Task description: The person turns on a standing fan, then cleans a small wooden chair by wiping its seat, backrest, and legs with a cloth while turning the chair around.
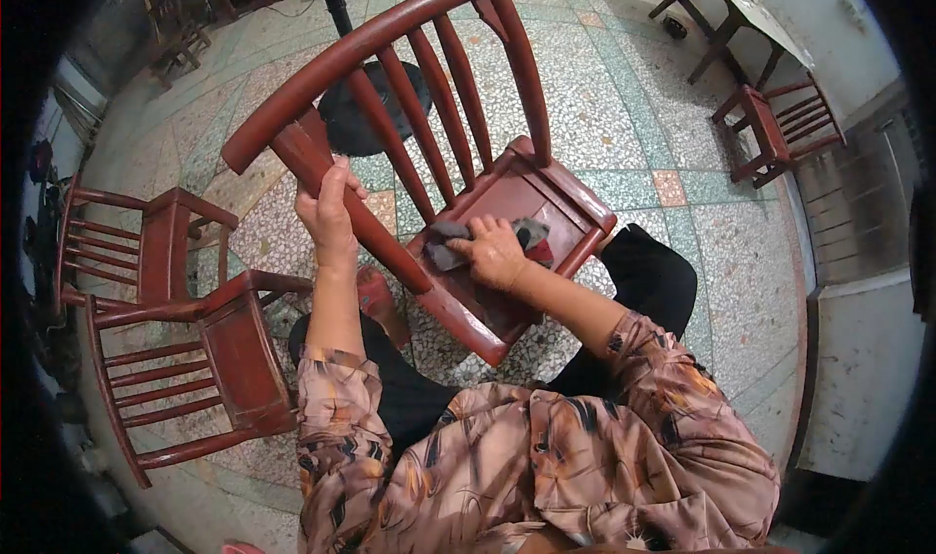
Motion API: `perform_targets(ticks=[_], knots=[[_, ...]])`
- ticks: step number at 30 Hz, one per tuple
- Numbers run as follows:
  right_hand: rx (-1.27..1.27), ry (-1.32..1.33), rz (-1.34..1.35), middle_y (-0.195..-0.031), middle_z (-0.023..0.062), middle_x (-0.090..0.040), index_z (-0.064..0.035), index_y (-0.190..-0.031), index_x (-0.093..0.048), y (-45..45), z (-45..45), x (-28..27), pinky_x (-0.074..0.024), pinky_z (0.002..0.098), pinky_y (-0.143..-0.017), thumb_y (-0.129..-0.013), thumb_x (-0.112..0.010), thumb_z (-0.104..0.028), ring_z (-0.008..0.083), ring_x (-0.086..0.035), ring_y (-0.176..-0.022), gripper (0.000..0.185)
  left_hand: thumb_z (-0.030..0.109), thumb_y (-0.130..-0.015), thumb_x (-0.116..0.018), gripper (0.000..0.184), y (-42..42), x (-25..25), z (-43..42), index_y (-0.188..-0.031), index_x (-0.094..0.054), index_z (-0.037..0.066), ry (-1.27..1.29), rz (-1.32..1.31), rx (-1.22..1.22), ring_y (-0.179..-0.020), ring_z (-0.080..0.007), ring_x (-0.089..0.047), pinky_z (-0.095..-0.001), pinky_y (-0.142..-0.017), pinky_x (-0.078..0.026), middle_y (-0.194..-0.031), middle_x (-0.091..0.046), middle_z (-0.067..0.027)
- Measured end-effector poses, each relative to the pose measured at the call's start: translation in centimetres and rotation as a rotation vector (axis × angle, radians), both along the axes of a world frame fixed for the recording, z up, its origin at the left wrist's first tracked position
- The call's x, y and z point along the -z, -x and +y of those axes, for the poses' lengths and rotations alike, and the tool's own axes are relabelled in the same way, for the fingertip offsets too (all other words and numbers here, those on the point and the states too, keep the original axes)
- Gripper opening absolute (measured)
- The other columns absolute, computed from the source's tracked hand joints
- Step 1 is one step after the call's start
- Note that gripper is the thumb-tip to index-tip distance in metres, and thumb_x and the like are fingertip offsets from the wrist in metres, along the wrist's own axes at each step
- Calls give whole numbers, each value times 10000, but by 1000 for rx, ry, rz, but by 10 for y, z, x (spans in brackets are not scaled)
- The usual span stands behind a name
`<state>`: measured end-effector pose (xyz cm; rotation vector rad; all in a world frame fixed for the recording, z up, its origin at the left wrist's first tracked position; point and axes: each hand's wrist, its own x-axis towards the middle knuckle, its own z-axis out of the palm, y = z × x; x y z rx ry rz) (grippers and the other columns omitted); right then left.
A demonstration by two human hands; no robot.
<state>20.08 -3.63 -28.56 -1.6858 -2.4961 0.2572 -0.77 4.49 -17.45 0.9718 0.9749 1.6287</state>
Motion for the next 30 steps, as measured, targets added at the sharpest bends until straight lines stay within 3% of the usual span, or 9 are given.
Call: perform_targets(ticks=[3, 5, 7, 9, 11, 15, 17, 23, 30], knots=[[67, -7, -60, -1003, 96, -525, -276, -1139, -647, -21, 15, 4, -362, 399, -822, -765, -566, -225, 276, -476, -998, 387, 176, -815, -631, 193, 0, 1, 0, -907, -554, 25, -4, 1, -16, -540, -126, -517, -246, -508, -425, -653, -530, -35], [117, -133, -45, -955, 105, -523, -257, -1114, -663, -41, 26, 18, -376, 412, -786, -687, -584, -184, 290, -490, -956, 440, 178, -814, -633, 195, 1, 2, 0, -903, -556, 23, 11, 6, -16, -540, -124, -517, -243, -509, -420, -655, -531, -36], [210, -185, -116, -1005, 120, -514, -249, -1128, -656, -63, 38, 27, -387, 426, -830, -692, -589, -182, 307, -492, -998, 446, 179, -812, -634, 197, 1, 1, 0, -899, -558, 20, 26, 10, -17, -540, -123, -517, -240, -510, -414, -656, -533, -36], [356, -139, -143, -1025, 132, -511, -242, -1154, -639, -82, 48, 17, -400, 437, -847, -698, -588, -171, 328, -495, -1030, 464, 178, -813, -632, 195, -1, -1, 0, -895, -556, 18, 5, -20, -3, -541, -121, -517, -238, -512, -407, -660, -536, -39], [420, -96, -125, -1036, 127, -518, -239, -1170, -616, -91, 51, 9, -388, 425, -836, -798, -512, -203, 314, -491, -1015, 388, 171, -813, -631, 191, 0, -1, 1, -893, -554, 15, 19, 0, -6, -538, -120, -516, -240, -511, -408, -655, -535, -40], [487, -63, -177, -1044, 131, -515, -233, -1190, -596, -75, 52, 13, -400, 428, -823, -798, -515, -207, 319, -495, -1016, 402, 160, -813, -627, 190, -2, 0, 1, -903, -554, 9, 2, -23, -17, -532, -121, -514, -244, -515, -412, -645, -533, -39], [510, -54, -172, -1050, 158, -521, -241, -1249, -568, -69, 48, 16, -433, 440, -816, -704, -589, -196, 339, -516, -1019, 548, 157, -813, -627, 192, -2, -1, 0, -908, -554, 8, 4, -21, -18, -531, -123, -514, -245, -517, -414, -643, -532, -38], [321, 45, -132, -1050, 166, -520, -246, -1257, -553, -36, 13, 11, -435, 454, -826, -703, -608, -208, 345, -523, -1004, 558, 146, -808, -629, 194, -4, -6, -1, -916, -558, 2, 20, -11, -39, -525, -128, -511, -254, -517, -416, -641, -530, -38], [113, 110, -54, -1040, 138, -520, -253, -1273, -549, 38, -20, -2, -392, 397, -820, -756, -603, -277, 299, -494, -1002, 520, 153, -805, -643, 179, 0, 4, 4, -886, -560, 17, -2, -4, -21, -513, -128, -512, -258, -504, -414, -631, -530, -35]])
